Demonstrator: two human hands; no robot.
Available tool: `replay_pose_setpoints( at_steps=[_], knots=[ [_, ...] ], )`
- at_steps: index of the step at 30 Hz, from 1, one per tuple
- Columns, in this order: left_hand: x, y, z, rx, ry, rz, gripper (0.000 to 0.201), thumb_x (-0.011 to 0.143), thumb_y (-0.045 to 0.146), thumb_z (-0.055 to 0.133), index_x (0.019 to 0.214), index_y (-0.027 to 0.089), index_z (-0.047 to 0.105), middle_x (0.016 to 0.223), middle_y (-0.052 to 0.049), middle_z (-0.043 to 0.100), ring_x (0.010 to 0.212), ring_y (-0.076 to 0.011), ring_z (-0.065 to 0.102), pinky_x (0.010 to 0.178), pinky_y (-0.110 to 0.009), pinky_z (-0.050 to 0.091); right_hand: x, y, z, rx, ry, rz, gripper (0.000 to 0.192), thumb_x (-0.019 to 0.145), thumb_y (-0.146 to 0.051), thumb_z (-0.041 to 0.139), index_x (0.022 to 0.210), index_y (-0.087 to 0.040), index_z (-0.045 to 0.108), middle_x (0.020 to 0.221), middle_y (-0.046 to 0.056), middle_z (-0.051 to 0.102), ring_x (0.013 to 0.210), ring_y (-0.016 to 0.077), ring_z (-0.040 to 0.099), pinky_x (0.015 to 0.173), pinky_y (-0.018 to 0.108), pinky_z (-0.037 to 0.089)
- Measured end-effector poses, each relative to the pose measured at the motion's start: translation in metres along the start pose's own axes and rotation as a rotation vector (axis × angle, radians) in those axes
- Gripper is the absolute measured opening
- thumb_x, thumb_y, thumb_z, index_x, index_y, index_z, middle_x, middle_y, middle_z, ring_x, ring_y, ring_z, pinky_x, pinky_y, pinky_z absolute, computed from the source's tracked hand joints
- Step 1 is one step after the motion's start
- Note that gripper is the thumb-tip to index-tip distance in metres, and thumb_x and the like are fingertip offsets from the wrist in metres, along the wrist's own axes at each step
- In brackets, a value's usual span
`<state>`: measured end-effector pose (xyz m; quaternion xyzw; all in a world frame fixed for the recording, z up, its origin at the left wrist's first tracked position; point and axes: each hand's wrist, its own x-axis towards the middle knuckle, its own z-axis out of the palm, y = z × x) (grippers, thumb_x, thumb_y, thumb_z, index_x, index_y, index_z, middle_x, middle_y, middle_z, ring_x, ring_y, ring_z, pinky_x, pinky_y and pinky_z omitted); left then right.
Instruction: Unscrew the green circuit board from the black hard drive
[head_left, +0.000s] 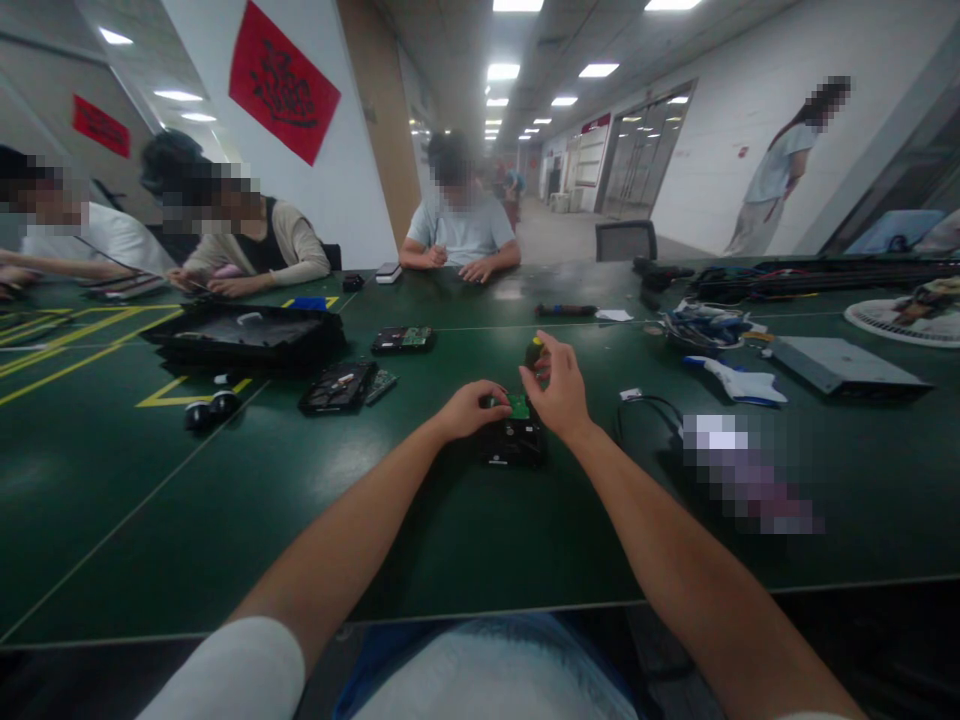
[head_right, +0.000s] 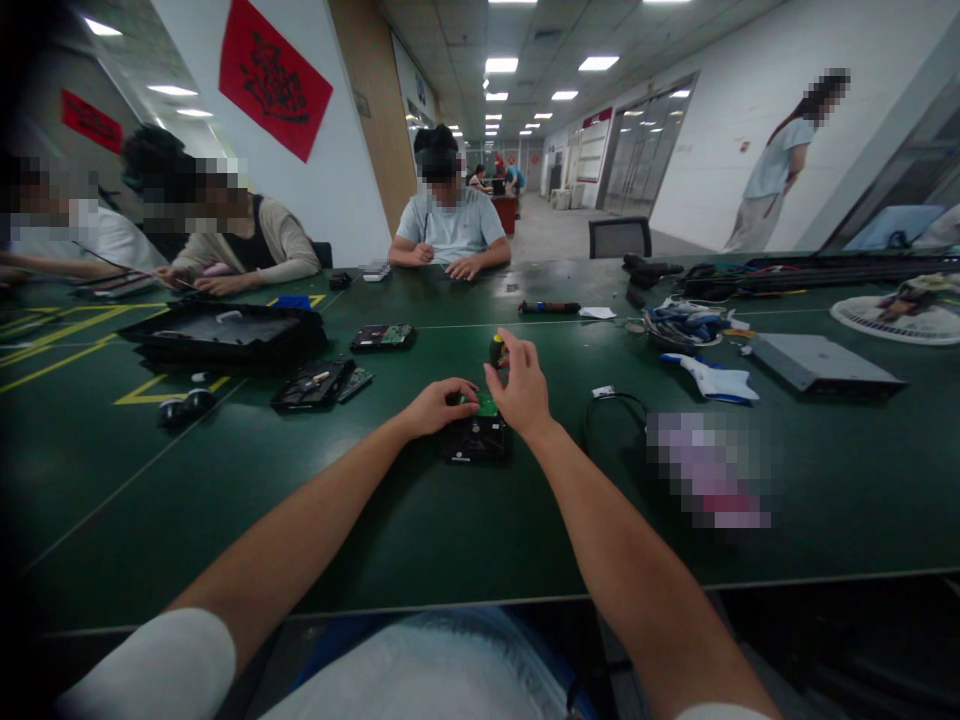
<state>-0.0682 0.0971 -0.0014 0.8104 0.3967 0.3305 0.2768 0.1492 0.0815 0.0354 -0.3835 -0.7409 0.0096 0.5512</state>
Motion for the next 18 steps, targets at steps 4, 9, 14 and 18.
replay_pose_setpoints(
  at_steps=[4,9,14,18],
  knots=[
    [0.0002,-0.0009,0.0007,-0.006,0.005,0.001,0.021,0.084,0.038,0.078,0.096,0.022,0.075,0.121,-0.007,0.072,0.115,-0.0247,0.066,0.109,-0.044,0.045,-0.0010,0.0015,0.0018,0.023,-0.005,-0.006,0.064,0.096,-0.026,0.057,0.156,-0.029,0.033,0.129,0.013,0.056,0.096,0.0239,0.068,0.087,0.049,0.065],
    [0.0004,0.0008,0.0005,-0.003,0.000,-0.014,0.020,0.083,0.039,0.078,0.095,0.023,0.076,0.122,-0.006,0.072,0.114,-0.0249,0.066,0.109,-0.044,0.046,-0.0006,0.0008,-0.0002,-0.022,-0.008,0.011,0.064,0.095,-0.028,0.059,0.155,-0.030,0.036,0.127,0.013,0.055,0.093,0.0243,0.066,0.085,0.050,0.065],
    [0.0005,0.0008,0.0004,-0.011,0.004,-0.014,0.020,0.083,0.039,0.078,0.096,0.023,0.076,0.122,-0.007,0.072,0.114,-0.0251,0.066,0.108,-0.044,0.046,0.0011,-0.0042,-0.0045,-0.026,-0.032,-0.011,0.063,0.096,-0.026,0.056,0.155,-0.031,0.037,0.124,0.011,0.056,0.097,0.0247,0.064,0.087,0.048,0.064],
    [0.0006,0.0001,0.0006,-0.012,0.004,-0.011,0.021,0.083,0.039,0.078,0.096,0.023,0.076,0.122,-0.006,0.072,0.115,-0.0251,0.066,0.109,-0.044,0.046,0.0008,-0.0033,-0.0037,-0.023,-0.025,-0.006,0.063,0.096,-0.024,0.055,0.155,-0.029,0.037,0.125,0.013,0.055,0.097,0.0249,0.064,0.089,0.049,0.063]
  ],
)
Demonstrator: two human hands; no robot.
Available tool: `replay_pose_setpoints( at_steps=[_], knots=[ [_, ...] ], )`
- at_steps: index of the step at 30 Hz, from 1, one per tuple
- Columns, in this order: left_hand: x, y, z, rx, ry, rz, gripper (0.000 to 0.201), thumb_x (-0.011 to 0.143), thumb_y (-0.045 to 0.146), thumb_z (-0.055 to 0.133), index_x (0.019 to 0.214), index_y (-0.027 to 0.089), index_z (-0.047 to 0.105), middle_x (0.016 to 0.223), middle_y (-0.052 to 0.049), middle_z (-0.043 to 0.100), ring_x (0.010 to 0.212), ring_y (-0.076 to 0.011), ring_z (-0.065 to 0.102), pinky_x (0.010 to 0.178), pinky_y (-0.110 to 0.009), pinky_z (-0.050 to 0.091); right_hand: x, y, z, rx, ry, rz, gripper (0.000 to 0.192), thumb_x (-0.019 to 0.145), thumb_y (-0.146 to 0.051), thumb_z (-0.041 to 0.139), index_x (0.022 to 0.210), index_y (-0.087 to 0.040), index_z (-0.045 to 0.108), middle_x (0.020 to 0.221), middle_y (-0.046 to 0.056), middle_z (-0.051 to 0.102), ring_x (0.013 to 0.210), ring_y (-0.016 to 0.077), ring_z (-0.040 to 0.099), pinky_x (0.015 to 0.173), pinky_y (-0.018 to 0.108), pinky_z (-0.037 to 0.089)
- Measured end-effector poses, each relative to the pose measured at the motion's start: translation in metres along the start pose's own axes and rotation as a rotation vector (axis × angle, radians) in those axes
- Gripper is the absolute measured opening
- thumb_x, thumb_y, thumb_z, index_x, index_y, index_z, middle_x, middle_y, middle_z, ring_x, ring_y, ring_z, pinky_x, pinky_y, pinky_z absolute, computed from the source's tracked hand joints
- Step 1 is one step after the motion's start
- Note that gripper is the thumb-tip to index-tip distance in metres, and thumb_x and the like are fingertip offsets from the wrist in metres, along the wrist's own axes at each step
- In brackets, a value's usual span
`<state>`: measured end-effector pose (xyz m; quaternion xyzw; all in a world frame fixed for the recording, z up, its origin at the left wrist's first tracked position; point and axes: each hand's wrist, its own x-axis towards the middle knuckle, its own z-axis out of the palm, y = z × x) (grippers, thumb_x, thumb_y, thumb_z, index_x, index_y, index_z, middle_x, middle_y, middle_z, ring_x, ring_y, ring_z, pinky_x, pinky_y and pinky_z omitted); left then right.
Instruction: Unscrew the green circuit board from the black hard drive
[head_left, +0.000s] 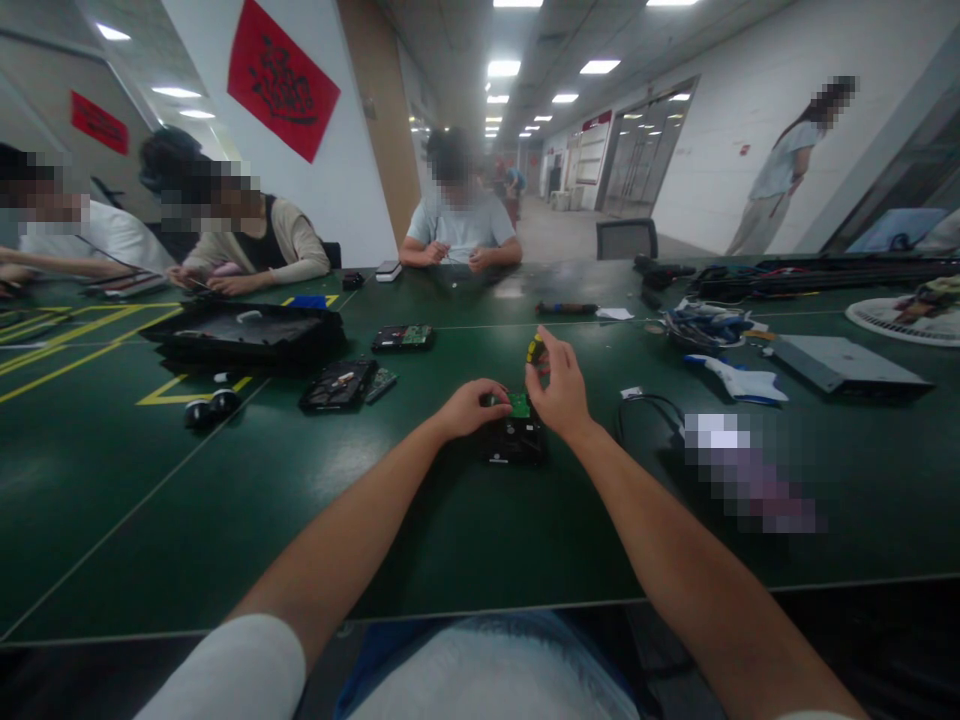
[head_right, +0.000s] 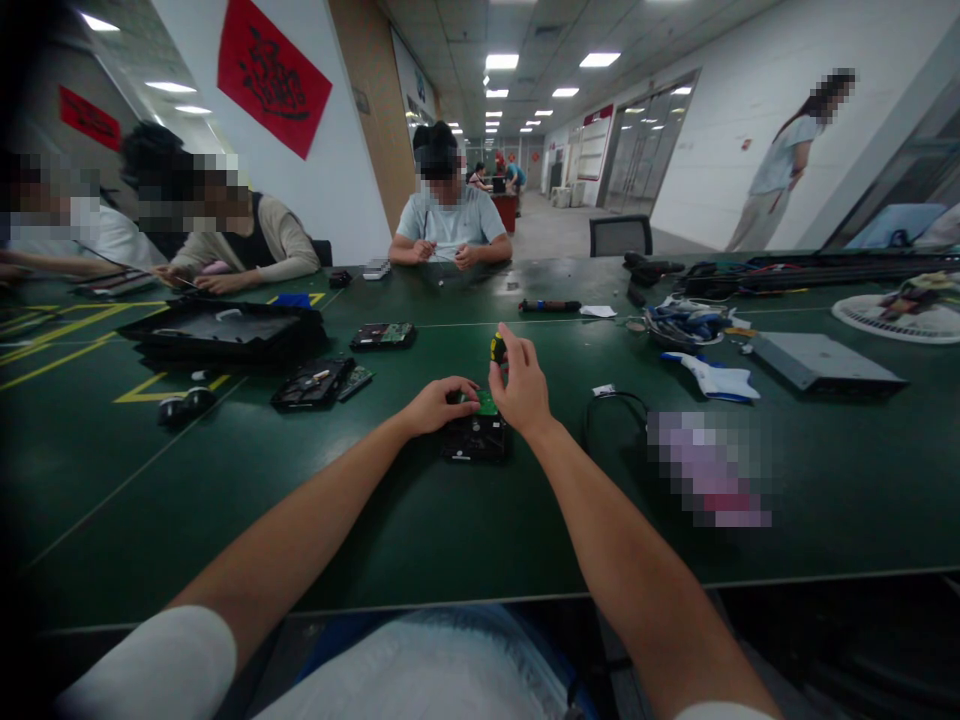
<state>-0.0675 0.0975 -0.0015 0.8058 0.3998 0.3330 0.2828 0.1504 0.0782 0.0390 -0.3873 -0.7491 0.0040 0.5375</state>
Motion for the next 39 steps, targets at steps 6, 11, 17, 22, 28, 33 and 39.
replay_pose_setpoints(
  at_steps=[6,11,17,22,28,33,39],
  knots=[
    [-0.0004,0.0031,-0.0007,-0.006,0.001,-0.004,0.021,0.083,0.039,0.078,0.095,0.023,0.075,0.120,-0.007,0.072,0.114,-0.0250,0.066,0.110,-0.045,0.046,-0.0007,0.0037,0.0021,0.003,0.015,0.002,0.064,0.096,-0.029,0.057,0.156,-0.030,0.035,0.125,0.012,0.057,0.095,0.0248,0.064,0.086,0.049,0.064],
    [-0.0006,0.0010,0.0000,-0.004,0.003,-0.006,0.020,0.083,0.039,0.078,0.095,0.023,0.076,0.120,-0.006,0.072,0.114,-0.0250,0.066,0.109,-0.044,0.046,-0.0006,0.0036,0.0019,0.015,0.004,0.004,0.066,0.096,-0.026,0.054,0.158,-0.031,0.032,0.132,0.014,0.055,0.097,0.0257,0.066,0.087,0.051,0.064],
    [0.0000,-0.0010,0.0004,0.008,0.005,0.001,0.020,0.083,0.038,0.078,0.095,0.023,0.076,0.121,-0.006,0.072,0.114,-0.0251,0.066,0.109,-0.043,0.046,-0.0001,0.0012,-0.0004,0.015,-0.008,-0.011,0.063,0.097,-0.026,0.055,0.157,-0.029,0.035,0.131,0.014,0.056,0.098,0.0253,0.066,0.085,0.047,0.065],
    [-0.0003,0.0001,-0.0001,0.005,0.003,-0.014,0.021,0.083,0.039,0.078,0.095,0.023,0.076,0.122,-0.006,0.072,0.114,-0.0254,0.066,0.107,-0.044,0.047,-0.0004,0.0018,0.0003,0.009,-0.014,0.004,0.061,0.097,-0.027,0.055,0.156,-0.030,0.036,0.130,0.014,0.056,0.098,0.0256,0.067,0.084,0.048,0.065],
    [-0.0010,0.0005,-0.0003,0.007,0.006,0.011,0.020,0.083,0.039,0.078,0.095,0.023,0.076,0.121,-0.006,0.072,0.114,-0.0255,0.066,0.107,-0.043,0.047,-0.0012,0.0038,0.0029,0.003,0.024,0.003,0.065,0.095,-0.027,0.059,0.155,-0.027,0.035,0.127,0.014,0.056,0.095,0.0245,0.066,0.083,0.046,0.065],
    [-0.0006,-0.0007,0.0006,0.010,0.008,-0.003,0.020,0.084,0.039,0.078,0.096,0.023,0.076,0.122,-0.006,0.072,0.114,-0.0246,0.066,0.107,-0.042,0.047,-0.0008,0.0043,0.0033,-0.017,0.024,0.005,0.064,0.094,-0.025,0.059,0.154,-0.025,0.036,0.130,0.014,0.056,0.094,0.0244,0.066,0.086,0.048,0.064],
    [0.0004,-0.0028,0.0007,0.000,0.001,-0.011,0.021,0.083,0.039,0.078,0.096,0.023,0.076,0.122,-0.006,0.072,0.114,-0.0247,0.066,0.106,-0.042,0.047,-0.0005,0.0035,0.0020,-0.013,0.013,-0.011,0.065,0.094,-0.023,0.057,0.156,-0.027,0.035,0.126,0.013,0.057,0.097,0.0255,0.066,0.089,0.048,0.063]
  ],
)
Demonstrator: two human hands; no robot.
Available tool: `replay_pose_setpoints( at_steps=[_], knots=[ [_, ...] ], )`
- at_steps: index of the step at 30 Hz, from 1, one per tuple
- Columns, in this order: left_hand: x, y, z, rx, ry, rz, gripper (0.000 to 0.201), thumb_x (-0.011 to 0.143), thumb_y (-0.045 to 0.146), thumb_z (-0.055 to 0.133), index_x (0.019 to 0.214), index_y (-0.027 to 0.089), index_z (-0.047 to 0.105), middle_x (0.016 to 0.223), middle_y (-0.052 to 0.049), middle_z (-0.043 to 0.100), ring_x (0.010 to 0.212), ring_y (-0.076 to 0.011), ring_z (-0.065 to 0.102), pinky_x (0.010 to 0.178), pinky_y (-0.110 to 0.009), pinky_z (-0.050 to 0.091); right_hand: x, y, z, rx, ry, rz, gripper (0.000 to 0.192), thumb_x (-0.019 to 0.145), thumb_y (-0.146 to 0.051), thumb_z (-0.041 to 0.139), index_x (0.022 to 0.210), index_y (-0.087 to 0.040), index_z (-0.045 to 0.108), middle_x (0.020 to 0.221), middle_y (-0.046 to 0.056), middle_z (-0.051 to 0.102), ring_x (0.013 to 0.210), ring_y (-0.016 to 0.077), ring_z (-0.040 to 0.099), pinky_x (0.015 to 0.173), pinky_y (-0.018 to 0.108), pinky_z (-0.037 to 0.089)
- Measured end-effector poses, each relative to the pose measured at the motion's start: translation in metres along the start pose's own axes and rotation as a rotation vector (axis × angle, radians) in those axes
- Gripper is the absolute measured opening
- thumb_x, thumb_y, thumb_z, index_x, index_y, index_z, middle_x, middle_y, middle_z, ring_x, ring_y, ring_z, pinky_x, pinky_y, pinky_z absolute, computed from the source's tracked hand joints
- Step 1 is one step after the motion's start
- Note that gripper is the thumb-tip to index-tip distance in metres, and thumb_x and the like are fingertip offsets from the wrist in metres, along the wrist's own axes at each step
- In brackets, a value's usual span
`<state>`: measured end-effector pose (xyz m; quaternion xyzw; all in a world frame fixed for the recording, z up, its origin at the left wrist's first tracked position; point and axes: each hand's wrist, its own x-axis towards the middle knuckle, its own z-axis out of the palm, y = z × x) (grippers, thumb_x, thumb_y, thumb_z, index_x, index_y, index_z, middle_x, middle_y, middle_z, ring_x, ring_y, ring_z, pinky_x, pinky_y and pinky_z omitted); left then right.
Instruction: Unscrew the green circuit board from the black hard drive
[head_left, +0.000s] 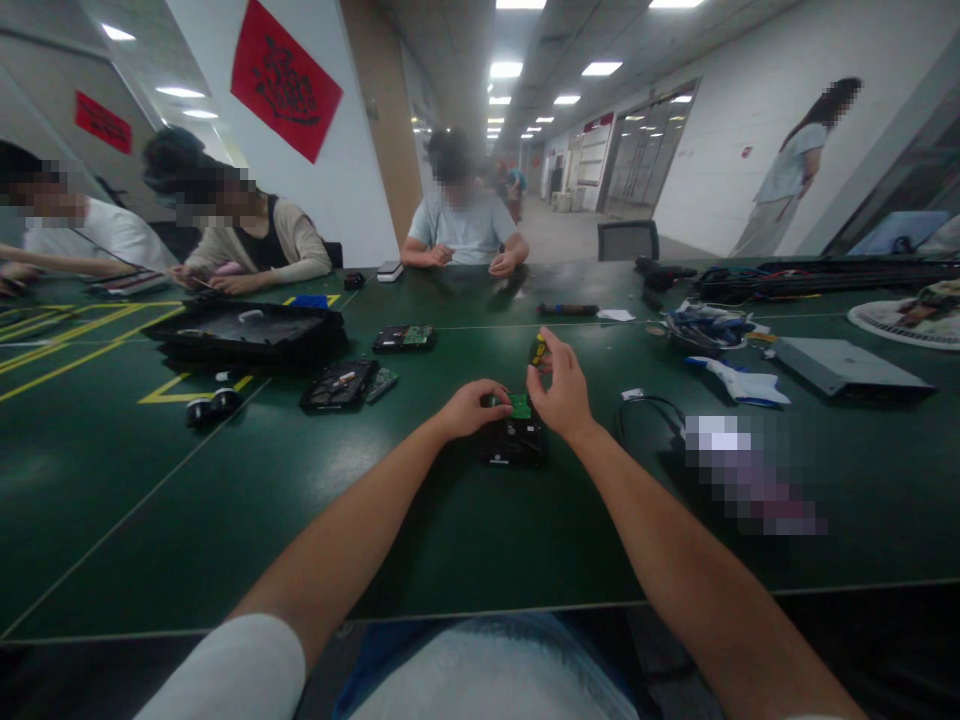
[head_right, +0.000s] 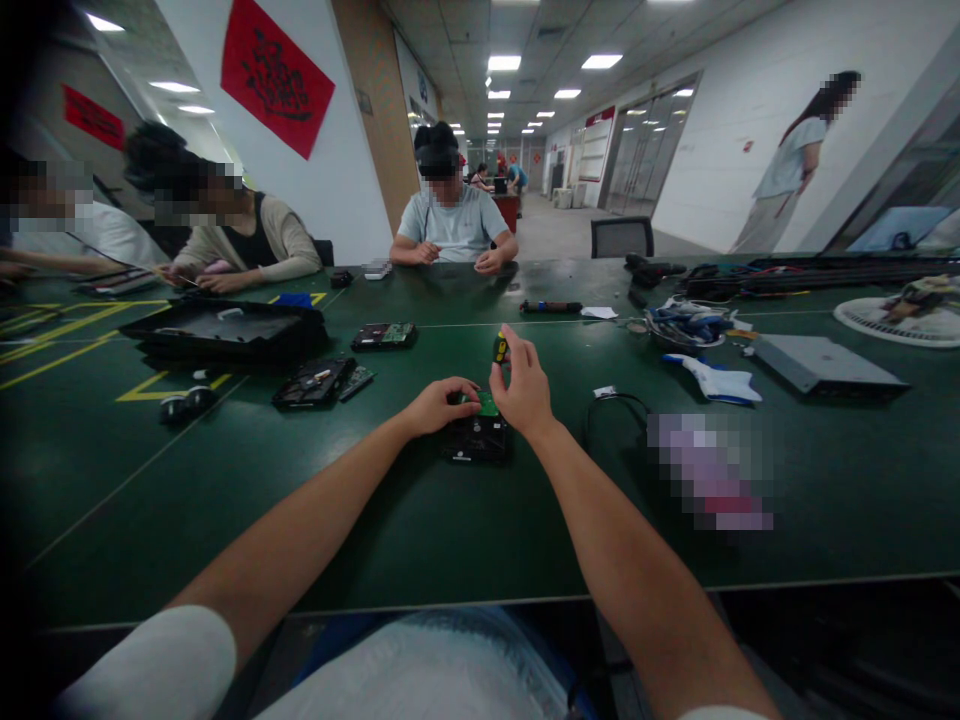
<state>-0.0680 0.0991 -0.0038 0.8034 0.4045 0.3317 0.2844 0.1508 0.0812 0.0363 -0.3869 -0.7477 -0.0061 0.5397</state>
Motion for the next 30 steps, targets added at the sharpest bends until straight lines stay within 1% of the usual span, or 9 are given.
replay_pose_setpoints(
  at_steps=[2,6,11,17,22,24,27,30],
  knots=[
    [0.0001,0.0002,-0.0004,0.000,-0.004,0.000,0.021,0.083,0.039,0.078,0.096,0.023,0.076,0.122,-0.005,0.072,0.114,-0.0247,0.066,0.106,-0.042,0.047,0.0001,-0.0002,-0.0002,0.005,-0.009,-0.003,0.065,0.095,-0.021,0.056,0.156,-0.028,0.035,0.127,0.013,0.058,0.099,0.0258,0.066,0.090,0.049,0.063],
    [-0.0004,0.0013,-0.0008,0.000,-0.003,0.009,0.021,0.083,0.039,0.077,0.096,0.023,0.076,0.122,-0.006,0.071,0.114,-0.0244,0.066,0.107,-0.042,0.047,0.0002,-0.0009,-0.0008,0.004,-0.024,0.007,0.062,0.096,-0.025,0.057,0.155,-0.031,0.038,0.126,0.012,0.057,0.093,0.0245,0.067,0.086,0.049,0.064],
    [-0.0009,0.0012,-0.0004,-0.005,0.007,0.022,0.021,0.083,0.039,0.078,0.096,0.023,0.076,0.121,-0.006,0.072,0.113,-0.0245,0.066,0.108,-0.043,0.046,-0.0001,-0.0004,-0.0004,0.008,-0.016,0.000,0.065,0.095,-0.021,0.055,0.157,-0.029,0.034,0.131,0.013,0.058,0.100,0.0255,0.066,0.090,0.048,0.063],
    [-0.0005,-0.0005,0.0001,-0.006,0.003,0.030,0.020,0.083,0.038,0.078,0.096,0.023,0.076,0.121,-0.006,0.072,0.114,-0.0244,0.066,0.108,-0.042,0.046,0.0002,0.0008,0.0001,0.003,-0.004,0.026,0.064,0.094,-0.027,0.059,0.154,-0.027,0.037,0.127,0.014,0.055,0.091,0.0244,0.065,0.081,0.048,0.065],
    [-0.0004,-0.0014,0.0005,-0.004,0.013,0.025,0.021,0.083,0.039,0.078,0.096,0.023,0.076,0.121,-0.006,0.072,0.113,-0.0244,0.066,0.108,-0.043,0.047,0.0003,0.0012,0.0008,0.021,-0.018,0.022,0.064,0.096,-0.025,0.055,0.156,-0.028,0.033,0.136,0.016,0.053,0.102,0.0268,0.066,0.089,0.050,0.064],
    [-0.0002,-0.0012,0.0005,0.003,0.011,0.027,0.021,0.083,0.039,0.078,0.096,0.023,0.076,0.121,-0.006,0.072,0.113,-0.0243,0.066,0.108,-0.043,0.046,0.0004,0.0013,0.0009,0.017,-0.017,0.028,0.063,0.096,-0.028,0.057,0.155,-0.028,0.035,0.134,0.015,0.054,0.098,0.0263,0.067,0.087,0.051,0.064],
    [0.0001,-0.0004,0.0006,0.006,0.009,0.029,0.020,0.083,0.038,0.078,0.096,0.023,0.076,0.120,-0.006,0.072,0.113,-0.0241,0.066,0.108,-0.043,0.047,0.0003,0.0007,0.0007,0.026,-0.014,0.030,0.062,0.096,-0.030,0.058,0.154,-0.029,0.036,0.130,0.014,0.055,0.092,0.0245,0.067,0.081,0.048,0.066],
    [0.0003,0.0003,0.0006,-0.006,0.011,0.025,0.020,0.083,0.038,0.078,0.095,0.023,0.076,0.120,-0.006,0.072,0.112,-0.0239,0.066,0.107,-0.043,0.047,-0.0002,0.0000,0.0007,0.038,-0.020,0.017,0.063,0.097,-0.028,0.055,0.156,-0.030,0.034,0.133,0.014,0.055,0.098,0.0252,0.067,0.084,0.047,0.065]
  ],
)
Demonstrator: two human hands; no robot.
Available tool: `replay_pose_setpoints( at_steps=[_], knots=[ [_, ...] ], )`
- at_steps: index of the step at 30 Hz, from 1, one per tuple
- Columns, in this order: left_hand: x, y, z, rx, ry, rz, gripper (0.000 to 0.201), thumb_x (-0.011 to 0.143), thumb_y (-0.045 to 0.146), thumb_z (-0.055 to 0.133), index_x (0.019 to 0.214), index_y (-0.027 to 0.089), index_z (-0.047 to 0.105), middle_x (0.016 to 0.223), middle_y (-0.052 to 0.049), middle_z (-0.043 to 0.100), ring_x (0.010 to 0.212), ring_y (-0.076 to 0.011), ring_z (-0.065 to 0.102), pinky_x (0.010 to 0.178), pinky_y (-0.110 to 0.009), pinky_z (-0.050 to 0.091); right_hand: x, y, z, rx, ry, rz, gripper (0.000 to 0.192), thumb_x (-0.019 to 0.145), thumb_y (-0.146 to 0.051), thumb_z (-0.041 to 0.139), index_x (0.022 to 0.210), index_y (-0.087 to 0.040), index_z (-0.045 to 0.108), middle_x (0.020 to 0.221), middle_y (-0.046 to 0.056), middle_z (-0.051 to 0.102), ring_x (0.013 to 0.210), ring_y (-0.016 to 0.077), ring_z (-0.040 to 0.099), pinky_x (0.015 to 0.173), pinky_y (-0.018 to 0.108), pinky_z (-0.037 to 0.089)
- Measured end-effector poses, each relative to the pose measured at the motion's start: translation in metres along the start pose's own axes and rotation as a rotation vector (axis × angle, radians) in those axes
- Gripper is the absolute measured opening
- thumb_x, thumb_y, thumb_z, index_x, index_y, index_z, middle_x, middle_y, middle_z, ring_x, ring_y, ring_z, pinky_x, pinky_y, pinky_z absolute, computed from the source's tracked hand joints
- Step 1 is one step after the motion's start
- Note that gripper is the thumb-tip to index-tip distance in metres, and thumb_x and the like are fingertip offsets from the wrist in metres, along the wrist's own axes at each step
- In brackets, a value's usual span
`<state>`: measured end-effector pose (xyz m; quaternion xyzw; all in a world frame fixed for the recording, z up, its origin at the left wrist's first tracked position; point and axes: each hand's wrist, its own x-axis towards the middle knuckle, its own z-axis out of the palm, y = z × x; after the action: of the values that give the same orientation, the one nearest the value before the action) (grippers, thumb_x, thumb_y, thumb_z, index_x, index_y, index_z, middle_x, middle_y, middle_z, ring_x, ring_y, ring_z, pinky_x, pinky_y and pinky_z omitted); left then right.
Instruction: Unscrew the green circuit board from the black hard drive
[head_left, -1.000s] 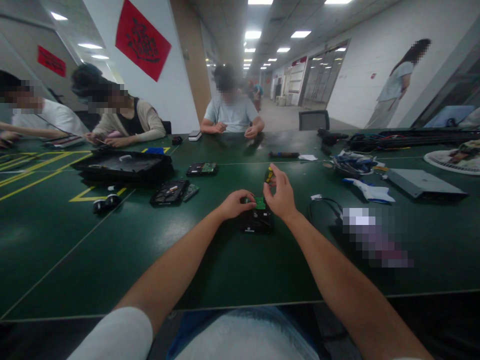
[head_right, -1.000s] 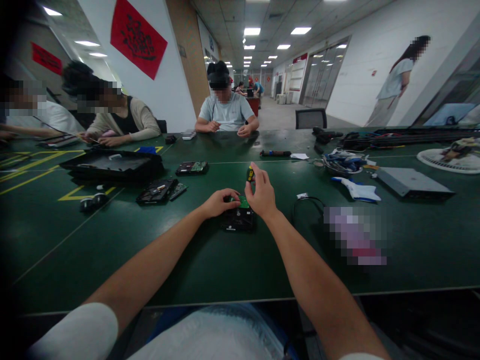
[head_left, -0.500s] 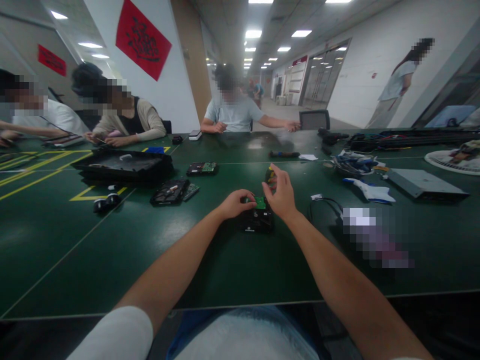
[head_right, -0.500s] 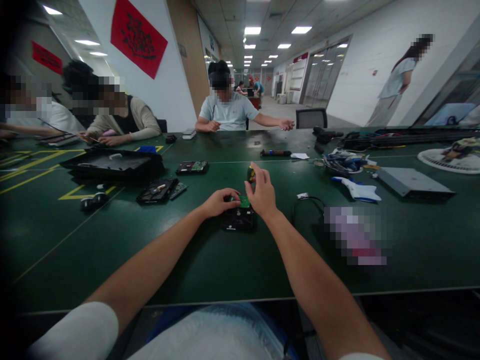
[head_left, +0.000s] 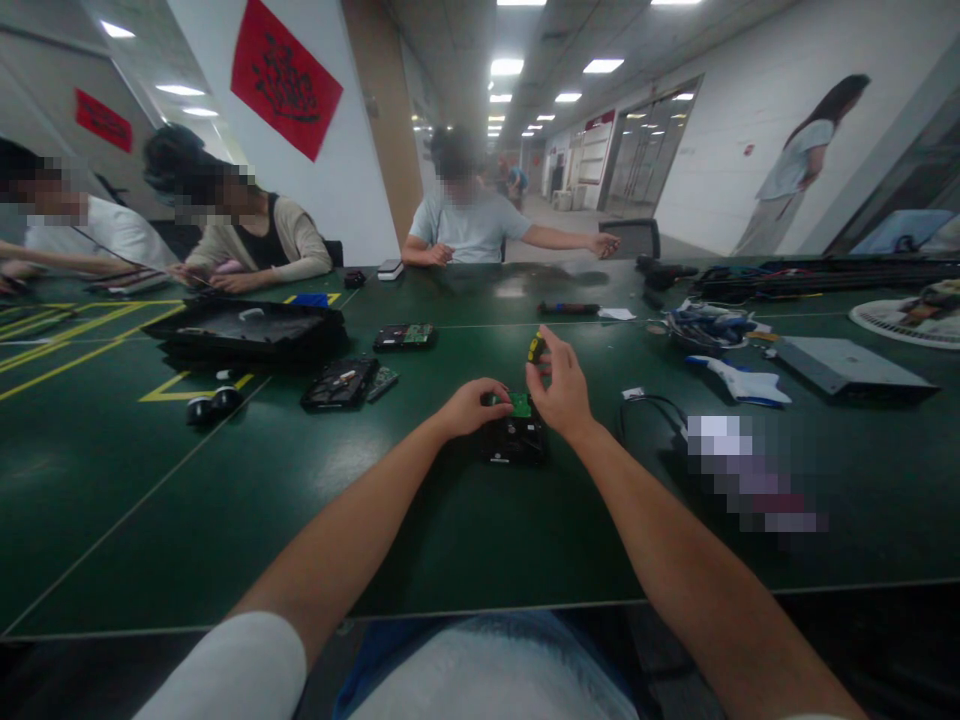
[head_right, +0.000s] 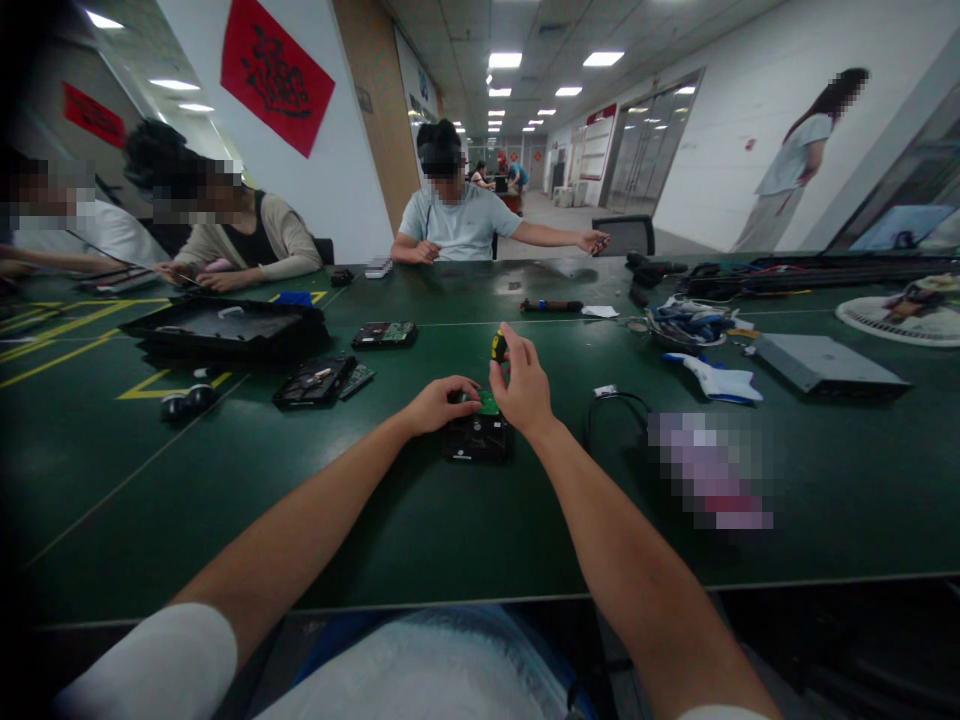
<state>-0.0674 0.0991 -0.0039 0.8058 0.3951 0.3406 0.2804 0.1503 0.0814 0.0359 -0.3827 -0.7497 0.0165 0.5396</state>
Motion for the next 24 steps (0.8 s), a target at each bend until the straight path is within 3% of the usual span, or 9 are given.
replay_pose_setpoints(
  at_steps=[7,13,17,24],
  knots=[
    [-0.0005,-0.0004,-0.0003,0.012,-0.004,0.001,0.021,0.084,0.040,0.078,0.096,0.023,0.076,0.121,-0.006,0.072,0.111,-0.0238,0.067,0.106,-0.042,0.047,0.0002,0.0002,-0.0006,-0.015,0.002,0.010,0.061,0.096,-0.031,0.058,0.154,-0.030,0.037,0.128,0.013,0.055,0.091,0.0242,0.066,0.085,0.050,0.065],
    [-0.0003,0.0008,-0.0013,0.018,-0.014,-0.011,0.022,0.084,0.041,0.078,0.097,0.023,0.076,0.121,-0.006,0.072,0.114,-0.0244,0.066,0.108,-0.043,0.046,0.0007,-0.0013,-0.0009,-0.031,-0.005,-0.007,0.065,0.096,-0.024,0.055,0.157,-0.029,0.033,0.131,0.014,0.056,0.103,0.0266,0.065,0.093,0.051,0.062],
    [-0.0007,0.0034,-0.0018,0.012,-0.019,-0.016,0.022,0.084,0.040,0.077,0.097,0.023,0.076,0.122,-0.007,0.071,0.115,-0.0250,0.065,0.108,-0.044,0.047,0.0005,-0.0020,-0.0016,-0.030,-0.007,0.011,0.063,0.096,-0.027,0.057,0.155,-0.030,0.036,0.128,0.013,0.055,0.094,0.0251,0.066,0.088,0.052,0.063],
    [-0.0006,0.0036,-0.0016,0.019,-0.012,-0.010,0.021,0.083,0.040,0.078,0.095,0.022,0.076,0.120,-0.006,0.072,0.114,-0.0245,0.066,0.108,-0.043,0.047,0.0008,-0.0019,-0.0016,-0.041,0.000,0.004,0.065,0.095,-0.023,0.056,0.156,-0.029,0.034,0.128,0.013,0.056,0.097,0.0251,0.066,0.091,0.050,0.063]
  ],
)
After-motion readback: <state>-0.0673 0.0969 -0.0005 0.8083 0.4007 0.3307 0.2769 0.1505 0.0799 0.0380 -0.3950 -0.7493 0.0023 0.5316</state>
